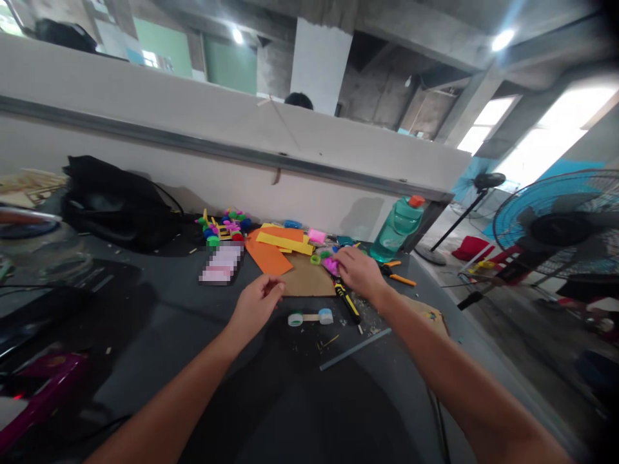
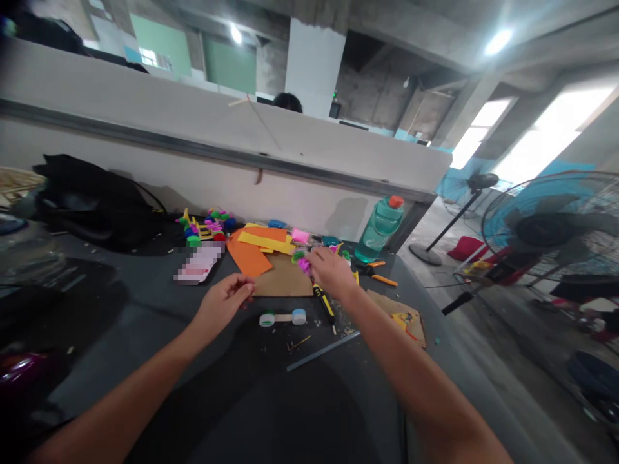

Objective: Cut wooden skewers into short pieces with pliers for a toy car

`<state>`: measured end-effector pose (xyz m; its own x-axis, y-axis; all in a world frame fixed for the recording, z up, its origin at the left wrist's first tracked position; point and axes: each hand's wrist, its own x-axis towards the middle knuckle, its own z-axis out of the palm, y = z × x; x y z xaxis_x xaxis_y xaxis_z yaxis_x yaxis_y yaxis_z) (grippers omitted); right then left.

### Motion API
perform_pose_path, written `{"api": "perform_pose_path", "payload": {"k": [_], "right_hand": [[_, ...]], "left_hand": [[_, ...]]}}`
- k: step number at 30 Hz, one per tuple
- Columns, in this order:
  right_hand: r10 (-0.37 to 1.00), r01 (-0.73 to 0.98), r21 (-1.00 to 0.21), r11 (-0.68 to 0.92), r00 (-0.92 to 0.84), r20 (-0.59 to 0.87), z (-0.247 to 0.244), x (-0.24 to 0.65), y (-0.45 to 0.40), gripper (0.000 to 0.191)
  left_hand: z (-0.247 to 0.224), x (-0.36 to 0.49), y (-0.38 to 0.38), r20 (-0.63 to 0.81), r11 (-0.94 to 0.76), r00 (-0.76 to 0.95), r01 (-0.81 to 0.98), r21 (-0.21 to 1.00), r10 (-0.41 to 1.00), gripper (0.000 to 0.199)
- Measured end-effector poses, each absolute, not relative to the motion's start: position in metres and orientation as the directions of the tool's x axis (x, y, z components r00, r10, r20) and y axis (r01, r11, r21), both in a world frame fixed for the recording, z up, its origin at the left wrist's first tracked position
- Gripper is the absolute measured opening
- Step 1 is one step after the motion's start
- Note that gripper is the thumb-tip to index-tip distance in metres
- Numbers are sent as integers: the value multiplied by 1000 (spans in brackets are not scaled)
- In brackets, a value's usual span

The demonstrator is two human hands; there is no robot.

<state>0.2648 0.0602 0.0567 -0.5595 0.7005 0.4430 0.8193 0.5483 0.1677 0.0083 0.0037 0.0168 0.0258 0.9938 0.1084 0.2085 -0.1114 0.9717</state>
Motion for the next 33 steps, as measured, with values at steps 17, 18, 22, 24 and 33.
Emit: {"api": "perform_pose_path", "payload": {"k": [17,18,22,24,33], "right_hand": [[935,923,204,325,-346,76,9,319,121,25],[934,921,206,329,-349,69,12,319,120,26],[938,924,214,317,-340,75,27,319,115,36],[941,932,212,294,-321,106,34,317,113,35],[946,958,163,236,-265,187,48,275,99,38]], "left_hand": [[-18,-13,27,153,-112,-33,532,840,988,21],[-18,-13,28,157,-120,-24,532,838,987,21],[-18,-11,29,173,-143,1,566,812,985,23],[-18,-11,29,156,-128,1,581,804,988,26],[-13,-10,27,187,-140,37,805,577,982,40]]}}
